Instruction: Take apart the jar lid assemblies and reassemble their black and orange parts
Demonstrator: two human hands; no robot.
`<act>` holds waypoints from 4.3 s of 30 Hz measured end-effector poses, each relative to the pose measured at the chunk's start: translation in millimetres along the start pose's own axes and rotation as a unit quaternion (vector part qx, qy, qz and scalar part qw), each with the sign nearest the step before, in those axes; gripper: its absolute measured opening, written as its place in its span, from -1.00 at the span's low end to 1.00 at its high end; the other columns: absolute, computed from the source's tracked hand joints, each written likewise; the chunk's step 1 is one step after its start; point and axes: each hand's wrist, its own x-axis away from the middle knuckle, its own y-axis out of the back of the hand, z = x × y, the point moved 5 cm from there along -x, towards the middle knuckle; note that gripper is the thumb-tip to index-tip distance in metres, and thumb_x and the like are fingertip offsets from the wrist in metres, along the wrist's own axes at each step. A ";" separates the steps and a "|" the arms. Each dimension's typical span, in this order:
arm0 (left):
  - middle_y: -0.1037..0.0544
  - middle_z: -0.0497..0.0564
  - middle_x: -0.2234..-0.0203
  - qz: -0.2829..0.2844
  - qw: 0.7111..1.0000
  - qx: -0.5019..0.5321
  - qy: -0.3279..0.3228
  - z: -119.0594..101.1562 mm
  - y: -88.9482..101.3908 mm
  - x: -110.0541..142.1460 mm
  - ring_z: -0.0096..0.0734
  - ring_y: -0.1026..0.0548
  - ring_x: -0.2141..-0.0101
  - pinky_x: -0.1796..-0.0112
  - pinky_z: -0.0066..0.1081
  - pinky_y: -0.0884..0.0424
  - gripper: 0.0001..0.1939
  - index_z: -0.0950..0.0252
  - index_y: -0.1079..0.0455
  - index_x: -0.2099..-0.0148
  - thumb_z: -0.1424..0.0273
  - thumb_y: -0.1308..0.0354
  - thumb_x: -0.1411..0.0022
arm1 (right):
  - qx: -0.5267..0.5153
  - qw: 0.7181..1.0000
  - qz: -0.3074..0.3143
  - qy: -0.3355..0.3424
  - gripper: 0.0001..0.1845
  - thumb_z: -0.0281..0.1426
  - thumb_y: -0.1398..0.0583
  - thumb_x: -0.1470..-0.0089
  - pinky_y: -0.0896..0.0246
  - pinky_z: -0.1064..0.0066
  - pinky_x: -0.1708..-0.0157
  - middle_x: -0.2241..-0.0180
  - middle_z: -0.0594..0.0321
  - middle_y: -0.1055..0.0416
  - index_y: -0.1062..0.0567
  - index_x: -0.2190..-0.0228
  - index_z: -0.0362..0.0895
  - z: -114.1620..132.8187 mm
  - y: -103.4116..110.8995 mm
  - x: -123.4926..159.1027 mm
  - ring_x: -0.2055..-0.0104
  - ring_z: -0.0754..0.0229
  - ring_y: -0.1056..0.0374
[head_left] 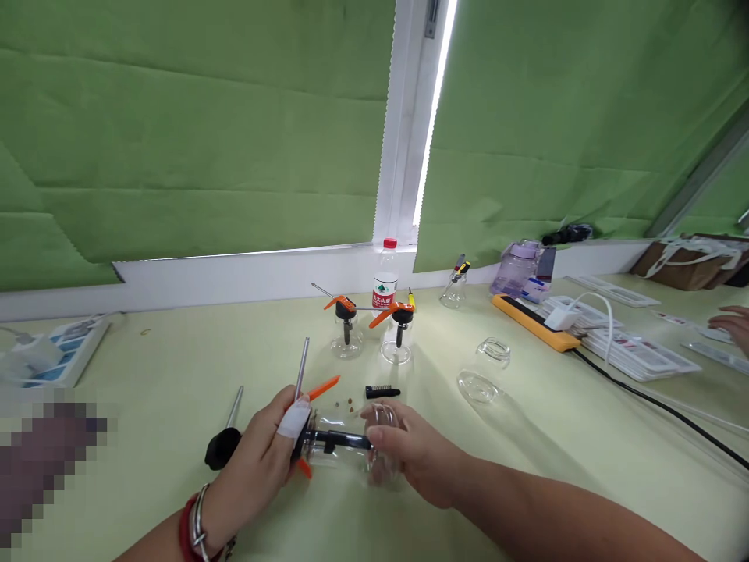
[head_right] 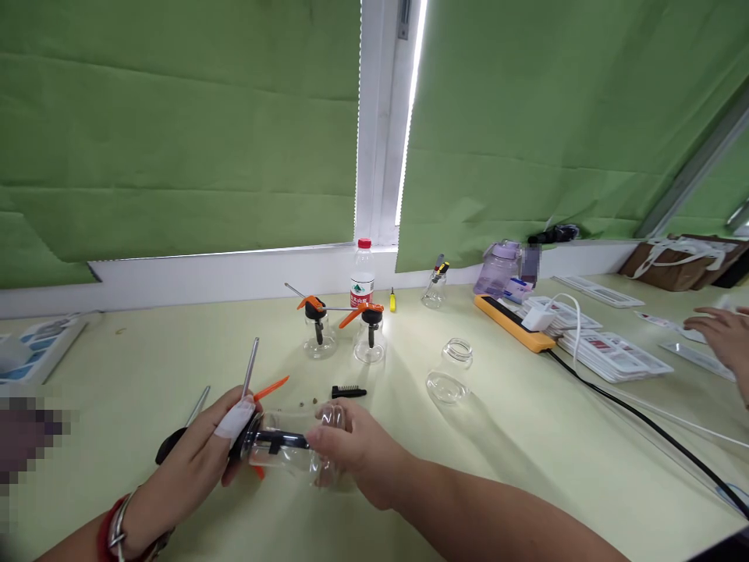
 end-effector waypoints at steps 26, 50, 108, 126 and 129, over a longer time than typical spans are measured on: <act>-0.24 -0.18 0.71 -0.050 0.999 0.006 0.020 1.8 -1.6 1.7 -0.51 -0.18 0.69 0.62 -0.48 -0.19 -0.58 0.20 -0.12 0.45 -0.02 0.14 -0.25 | 0.208 0.968 0.100 0.098 -0.15 -0.05 -0.19 -0.02 -0.31 0.11 0.10 -0.16 -0.08 -0.09 -0.01 -0.24 -0.02 29.4 9.3 12.5 -0.07 -0.03 -0.26; -0.28 -0.18 0.82 -0.053 0.990 0.098 0.089 12.5 7.1 -4.8 -0.41 -0.26 0.70 0.53 -0.45 -0.27 -0.63 0.19 -0.21 0.41 0.05 0.15 -0.28 | 0.593 0.681 -0.337 0.266 -0.35 -0.14 -0.28 0.09 -0.26 0.02 -0.03 -0.02 0.00 -0.33 -0.24 0.00 -0.09 33.3 118.3 62.0 -0.08 -0.09 -0.30; -0.45 0.02 0.41 0.102 0.968 -0.229 0.033 44.3 -17.4 9.8 -0.25 -0.41 0.38 0.31 -0.31 -0.32 -0.61 0.23 -0.24 0.27 0.09 0.26 -0.32 | 0.261 0.965 -0.024 0.007 -0.71 -0.52 -0.05 -0.07 -0.03 0.46 0.44 0.58 0.43 -0.19 -0.27 0.13 -0.11 -12.9 2.0 -30.5 0.49 0.30 -0.09; -0.45 0.03 0.49 0.063 0.952 -0.296 0.045 45.8 -20.7 3.3 -0.22 -0.44 0.44 0.37 -0.30 -0.30 -0.57 0.20 -0.14 0.40 0.07 0.35 -0.33 | 0.280 0.958 -0.051 0.031 -0.86 -0.53 -0.03 -0.09 0.01 0.49 0.54 0.56 0.41 -0.14 -0.20 0.31 -0.06 -21.5 -5.4 -42.8 0.52 0.30 -0.05; -0.46 0.04 0.48 0.062 0.950 -0.302 0.051 46.6 -19.8 3.7 -0.21 -0.44 0.44 0.37 -0.31 -0.29 -0.57 0.20 -0.13 0.39 0.07 0.37 -0.33 | 0.291 0.955 -0.050 0.034 -0.86 -0.53 -0.03 -0.10 -0.01 0.49 0.53 0.56 0.41 -0.16 -0.19 0.30 -0.06 -18.6 -5.3 -42.8 0.51 0.29 -0.07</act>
